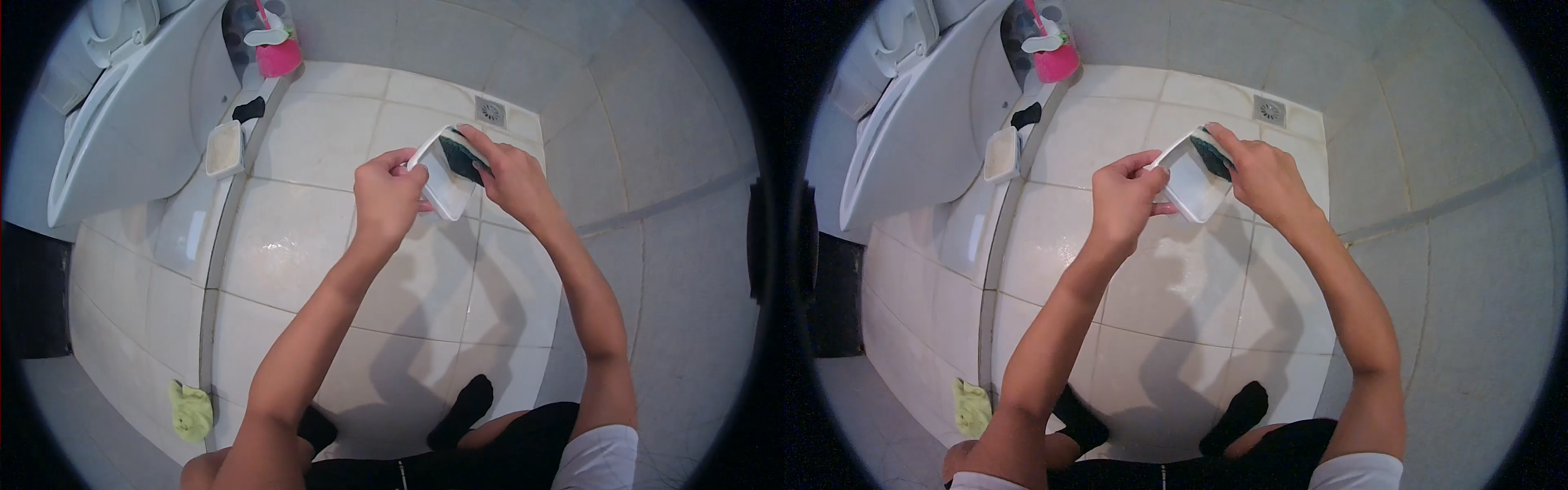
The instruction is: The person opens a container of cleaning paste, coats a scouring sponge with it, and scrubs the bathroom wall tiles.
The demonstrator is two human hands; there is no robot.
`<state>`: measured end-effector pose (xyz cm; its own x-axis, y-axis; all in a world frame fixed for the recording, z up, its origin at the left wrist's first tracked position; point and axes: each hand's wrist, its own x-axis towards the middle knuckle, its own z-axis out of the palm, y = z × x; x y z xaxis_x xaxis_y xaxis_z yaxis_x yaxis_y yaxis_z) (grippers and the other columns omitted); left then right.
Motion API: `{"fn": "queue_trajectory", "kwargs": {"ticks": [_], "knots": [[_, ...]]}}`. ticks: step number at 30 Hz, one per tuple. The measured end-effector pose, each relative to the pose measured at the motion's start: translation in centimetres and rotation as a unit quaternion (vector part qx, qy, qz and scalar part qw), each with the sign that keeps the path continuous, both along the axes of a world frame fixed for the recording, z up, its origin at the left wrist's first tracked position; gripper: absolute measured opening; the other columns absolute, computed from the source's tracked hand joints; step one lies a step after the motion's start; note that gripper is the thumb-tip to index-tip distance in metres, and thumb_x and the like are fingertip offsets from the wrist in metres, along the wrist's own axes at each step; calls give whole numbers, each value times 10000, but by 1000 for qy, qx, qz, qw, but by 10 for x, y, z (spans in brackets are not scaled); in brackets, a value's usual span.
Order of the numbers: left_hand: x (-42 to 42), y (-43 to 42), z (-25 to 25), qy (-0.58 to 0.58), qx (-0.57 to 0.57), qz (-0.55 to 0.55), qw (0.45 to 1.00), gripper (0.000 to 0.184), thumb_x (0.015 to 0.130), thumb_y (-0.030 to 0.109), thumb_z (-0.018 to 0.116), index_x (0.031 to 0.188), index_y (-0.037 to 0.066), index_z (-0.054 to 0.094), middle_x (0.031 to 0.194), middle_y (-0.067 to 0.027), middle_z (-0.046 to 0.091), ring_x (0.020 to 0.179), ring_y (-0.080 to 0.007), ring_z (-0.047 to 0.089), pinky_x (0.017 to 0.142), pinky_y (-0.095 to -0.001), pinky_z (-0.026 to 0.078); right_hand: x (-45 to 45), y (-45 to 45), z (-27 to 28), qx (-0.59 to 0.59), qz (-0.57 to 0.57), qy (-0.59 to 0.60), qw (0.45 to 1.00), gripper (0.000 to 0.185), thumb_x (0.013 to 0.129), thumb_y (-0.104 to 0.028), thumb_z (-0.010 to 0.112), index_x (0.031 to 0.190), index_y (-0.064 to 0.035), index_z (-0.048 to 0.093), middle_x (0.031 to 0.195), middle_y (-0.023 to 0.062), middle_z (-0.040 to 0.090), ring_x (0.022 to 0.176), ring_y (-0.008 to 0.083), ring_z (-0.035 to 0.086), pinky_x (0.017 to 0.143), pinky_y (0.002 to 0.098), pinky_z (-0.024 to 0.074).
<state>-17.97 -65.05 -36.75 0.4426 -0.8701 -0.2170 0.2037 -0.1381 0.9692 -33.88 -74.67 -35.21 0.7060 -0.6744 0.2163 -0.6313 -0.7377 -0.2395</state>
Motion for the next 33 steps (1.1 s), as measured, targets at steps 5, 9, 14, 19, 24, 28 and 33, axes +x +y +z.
{"fn": "queue_trajectory", "kwargs": {"ticks": [5,9,14,19,24,28,33], "knots": [[-7,-1,-9,-46,-10,-3,999,309,820,37,590,1098,-96,569,818,-54,531,687,-128,584,580,-261,597,-1,4,18,-73,-10,53,996,411,735,-67,618,1132,-160,572,779,123,653,727,319,631,607,424,490],[-13,3,-13,-110,-33,-20,993,294,831,26,599,1105,-79,575,824,-37,485,707,-119,572,594,-253,601,10,12,31,-63,-90,148,983,281,731,-117,650,1008,-92,609,732,129,654,717,323,639,620,425,501],[-19,4,-11,-115,-49,-45,991,309,832,19,596,1126,-73,565,839,-32,465,722,-125,572,613,-267,606,22,8,-5,-101,-115,125,980,194,678,-114,666,850,-58,596,723,110,651,705,298,641,563,416,501],[7,4,-9,35,-43,-86,995,315,851,21,571,1153,-67,550,843,-26,480,749,-131,569,656,-307,614,23,18,-17,-272,11,39,961,168,614,-100,633,781,-89,612,724,46,591,776,240,592,589,352,448],[25,5,-9,54,-28,-117,991,317,873,47,566,1177,-43,549,902,-48,527,789,-127,562,707,-331,609,26,38,-17,-284,87,-37,954,122,659,-131,608,769,-83,585,799,35,542,836,248,552,650,375,400],[30,6,-14,38,-37,-126,991,310,893,79,553,1186,-23,555,908,-45,533,799,-131,561,705,-328,604,23,38,-4,-277,169,-44,945,117,684,-148,594,791,-101,588,871,34,541,903,245,521,703,393,411],[40,8,-11,18,-46,-134,990,294,906,107,547,1184,15,575,927,-38,540,830,-135,565,692,-319,596,21,38,1,-265,163,-42,949,100,693,-135,593,792,-121,592,954,26,549,998,253,510,839,472,408]]}}
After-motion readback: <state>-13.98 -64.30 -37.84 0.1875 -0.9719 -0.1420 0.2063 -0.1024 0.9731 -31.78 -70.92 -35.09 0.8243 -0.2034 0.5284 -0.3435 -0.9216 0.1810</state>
